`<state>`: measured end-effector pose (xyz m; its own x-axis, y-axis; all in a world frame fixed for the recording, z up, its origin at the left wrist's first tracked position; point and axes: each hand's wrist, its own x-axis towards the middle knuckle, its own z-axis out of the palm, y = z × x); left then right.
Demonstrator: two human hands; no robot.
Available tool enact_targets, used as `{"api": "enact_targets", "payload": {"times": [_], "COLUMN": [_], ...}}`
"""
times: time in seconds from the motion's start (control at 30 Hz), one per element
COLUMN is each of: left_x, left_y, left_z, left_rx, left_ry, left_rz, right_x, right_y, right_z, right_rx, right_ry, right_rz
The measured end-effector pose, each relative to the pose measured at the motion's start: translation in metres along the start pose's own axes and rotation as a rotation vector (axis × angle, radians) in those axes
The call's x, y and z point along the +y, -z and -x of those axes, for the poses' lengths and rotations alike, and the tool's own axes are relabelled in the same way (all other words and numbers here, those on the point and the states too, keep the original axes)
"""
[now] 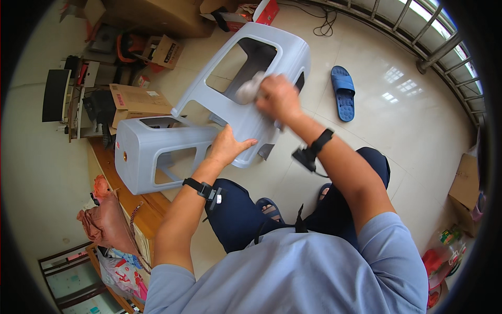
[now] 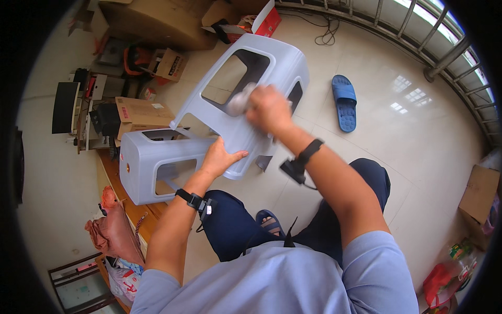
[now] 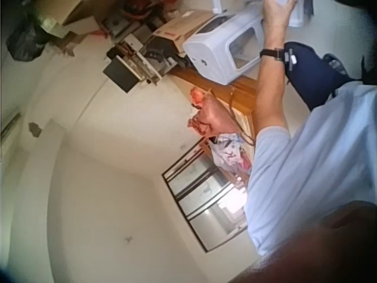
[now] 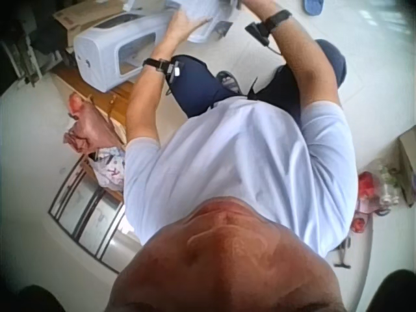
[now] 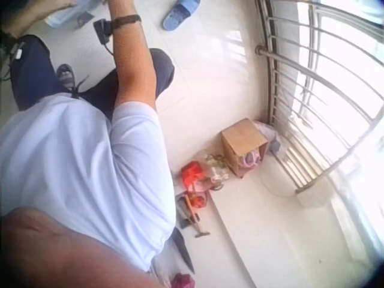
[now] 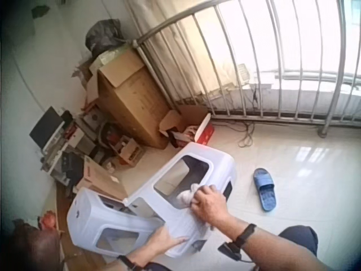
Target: Cleaning a plastic stool with a cloth rag.
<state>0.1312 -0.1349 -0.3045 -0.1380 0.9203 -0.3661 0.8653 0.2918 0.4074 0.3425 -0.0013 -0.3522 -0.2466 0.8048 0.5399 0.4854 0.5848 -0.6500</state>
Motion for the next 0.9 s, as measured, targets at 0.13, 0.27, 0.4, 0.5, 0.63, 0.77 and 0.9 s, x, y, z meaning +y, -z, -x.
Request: {"api": "enact_targets", "payload": {"times": [0.13,0.27,0.4,0.5,0.63,0.77,0.9], "left_x": [0.002,-0.031,-0.004,0.009,-0.01,-0.023,0.004], "left_y": [-0.001,0.027,0.017,0.006,0.02,0.022,0.0], "left_z": [0.002,0.003,0.018,0.025,0.025,0.026,0.031], "left_rx": [0.031,-0.056,0.059,0.116,0.15,0.037,0.126], "left_ry": [-0.012,0.047,0.11,0.141,0.169,0.167,0.033], "left_rz": [0.014,-0.04,-0.197,-0.205,-0.179,-0.165,-0.097], "right_x": [0.013,-0.104,-0.028,0.018,-0.068,-0.082,0.025], "right_y": [0.003,-0.043,-0.026,-0.007,-0.051,-0.049,-0.006], "right_z": [-0.014,0.04,-0.007,-0.032,0.01,0.007,-0.033], "right_rx": [0.153,-0.112,-0.049,0.181,-0.167,-0.165,0.131], "right_ry": [-0.105,0.264,0.069,-0.108,0.144,0.316,-0.199], "right_rz": [0.113,-0.157,-0.012,0.182,-0.052,-0.251,0.077]}}
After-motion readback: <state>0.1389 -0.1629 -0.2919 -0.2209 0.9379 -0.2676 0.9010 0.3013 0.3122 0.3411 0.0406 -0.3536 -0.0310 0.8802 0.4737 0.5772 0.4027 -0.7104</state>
